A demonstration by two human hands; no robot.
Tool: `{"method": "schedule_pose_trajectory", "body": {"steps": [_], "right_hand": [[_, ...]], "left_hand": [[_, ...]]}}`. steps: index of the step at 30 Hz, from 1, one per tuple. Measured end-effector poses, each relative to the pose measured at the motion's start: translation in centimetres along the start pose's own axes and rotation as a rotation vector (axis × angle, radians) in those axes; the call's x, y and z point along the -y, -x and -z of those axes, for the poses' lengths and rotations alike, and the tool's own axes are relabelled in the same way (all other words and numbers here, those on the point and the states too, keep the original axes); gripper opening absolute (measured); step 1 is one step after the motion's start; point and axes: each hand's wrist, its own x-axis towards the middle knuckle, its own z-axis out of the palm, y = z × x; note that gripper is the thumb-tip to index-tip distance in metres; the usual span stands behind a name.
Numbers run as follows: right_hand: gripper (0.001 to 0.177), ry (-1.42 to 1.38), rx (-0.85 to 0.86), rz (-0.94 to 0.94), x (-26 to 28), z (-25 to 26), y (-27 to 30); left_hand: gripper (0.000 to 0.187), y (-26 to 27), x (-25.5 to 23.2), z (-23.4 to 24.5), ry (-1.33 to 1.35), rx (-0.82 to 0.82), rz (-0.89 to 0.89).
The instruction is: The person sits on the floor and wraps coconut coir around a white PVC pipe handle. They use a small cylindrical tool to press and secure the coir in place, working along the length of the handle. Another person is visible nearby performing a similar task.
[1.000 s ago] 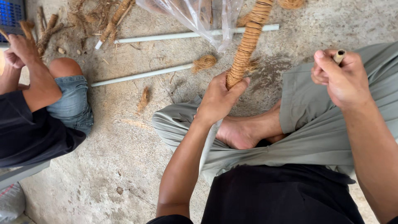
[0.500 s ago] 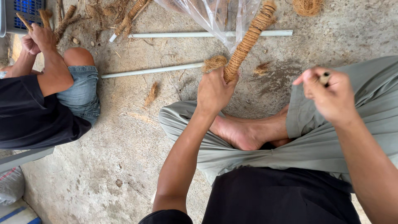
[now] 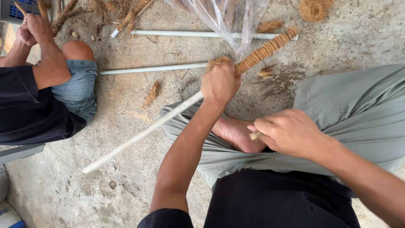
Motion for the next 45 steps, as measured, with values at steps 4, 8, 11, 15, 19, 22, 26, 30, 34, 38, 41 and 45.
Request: {"method": "schedule_pose_trajectory", "body": {"steps": [4,8,11,15,19,22,26,30,34,38,41,45], "right_hand": [[0.038,0.317,0.137,0.036,-1.0,4.6,-3.6],[0.037,0.515,0.328,-0.052,-2.6,8.2,-7.3],[0.029,0.447,0.356,-0.188,-4.4,9.2,-10.1],[0.032,0.221,0.466,-0.385,-7.1,8.8,-12.0],[0.038,0.173,0.389,-0.375,-7.2,8.4,-11.5],[0.036,0.236,0.487,-0.341,-5.5,9.3,-10.7],[0.031,0.089,0.519,-0.004,-1.5,10.2,-9.3],[0.038,0.101,0.689,0.025,1.0,10.1,-7.7],[0.043,0.444,0.755,-0.202,-0.9,9.6,-6.7],[0.075,0.545,0.557,-0.217,-3.0,7.8,-5.3],[0.062,0.533,0.658,-0.166,-3.7,6.7,-4.5],[0.048,0.515,0.850,-0.260,-4.2,6.7,-4.3]], "left_hand": [[0.014,1.4,-0.4,-1.1,-0.085,0.055,-0.137],[0.013,4.0,-1.9,-1.1,-0.167,0.161,-0.255],[0.009,6.8,-3.0,-0.4,-0.151,0.029,-0.472],[0.006,9.2,-3.6,1.0,-0.012,0.080,-0.532],[0.007,10.0,-3.7,1.4,0.050,0.181,-0.512],[0.009,9.6,-3.5,0.5,0.027,0.239,-0.496],[0.030,7.7,-2.7,-0.8,-0.078,0.274,-0.400],[0.021,6.6,-1.6,-0.8,0.114,0.264,-0.358],[0.028,7.4,-0.7,-0.7,0.196,0.283,-0.246],[0.034,7.6,-0.3,-0.6,0.423,0.366,-0.217],[0.035,7.5,-0.2,-0.1,0.423,0.377,-0.316],[0.057,7.2,0.5,1.0,0.494,0.489,-0.360]]}}
